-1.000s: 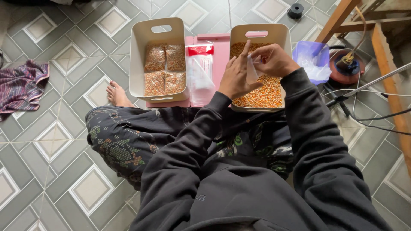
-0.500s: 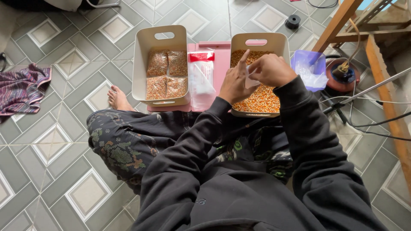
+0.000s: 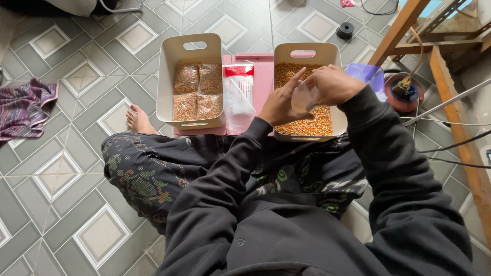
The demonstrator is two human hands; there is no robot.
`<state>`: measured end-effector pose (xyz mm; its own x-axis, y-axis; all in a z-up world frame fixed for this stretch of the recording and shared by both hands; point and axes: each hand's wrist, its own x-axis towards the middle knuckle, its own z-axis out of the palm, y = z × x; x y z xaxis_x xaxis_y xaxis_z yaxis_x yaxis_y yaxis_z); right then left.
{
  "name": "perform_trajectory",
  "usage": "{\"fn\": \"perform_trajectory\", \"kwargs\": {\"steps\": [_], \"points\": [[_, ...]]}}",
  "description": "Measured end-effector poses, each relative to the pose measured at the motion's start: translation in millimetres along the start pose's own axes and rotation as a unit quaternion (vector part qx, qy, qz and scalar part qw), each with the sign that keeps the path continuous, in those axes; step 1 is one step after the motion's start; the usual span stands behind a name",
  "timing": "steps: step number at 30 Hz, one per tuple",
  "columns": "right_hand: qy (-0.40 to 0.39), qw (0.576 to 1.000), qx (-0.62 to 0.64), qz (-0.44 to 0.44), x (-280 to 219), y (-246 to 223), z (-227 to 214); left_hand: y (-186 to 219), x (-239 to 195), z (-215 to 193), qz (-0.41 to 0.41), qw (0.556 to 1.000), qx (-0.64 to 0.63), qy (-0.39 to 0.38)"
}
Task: Packaging corn kernels into small plastic bags using a scoop and a small plastic cup
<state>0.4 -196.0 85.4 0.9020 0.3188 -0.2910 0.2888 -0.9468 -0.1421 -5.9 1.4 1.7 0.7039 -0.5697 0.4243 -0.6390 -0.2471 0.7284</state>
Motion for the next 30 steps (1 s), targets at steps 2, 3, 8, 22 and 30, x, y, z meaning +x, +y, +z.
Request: {"fn": "perform_trajectory", "kwargs": {"steps": [2, 3, 8, 22, 30], "points": [[-0.001, 1.0, -0.01, -0.004, -14, -9, -18, 2, -1, -2, 0.001, 1.0, -0.013, -0.002], [-0.009, 1.0, -0.022, 0.0, -23, -19, -30, 8, -2, -6, 0.0, 1.0, -0.012, -0.007], [-0.015, 0.999, -0.026, -0.015, -31, -26, -47, 18, -1, -13, -0.029, 0.999, 0.014, -0.023], [0.003, 0.999, 0.041, -0.005, -14, -26, -32, 19, -1, -15, -0.014, 0.997, -0.064, 0.029], [0.182, 0.973, 0.133, -0.048, -40, -35, -60, 10, 0, -10, 0.023, 0.997, -0.062, 0.049]]}}
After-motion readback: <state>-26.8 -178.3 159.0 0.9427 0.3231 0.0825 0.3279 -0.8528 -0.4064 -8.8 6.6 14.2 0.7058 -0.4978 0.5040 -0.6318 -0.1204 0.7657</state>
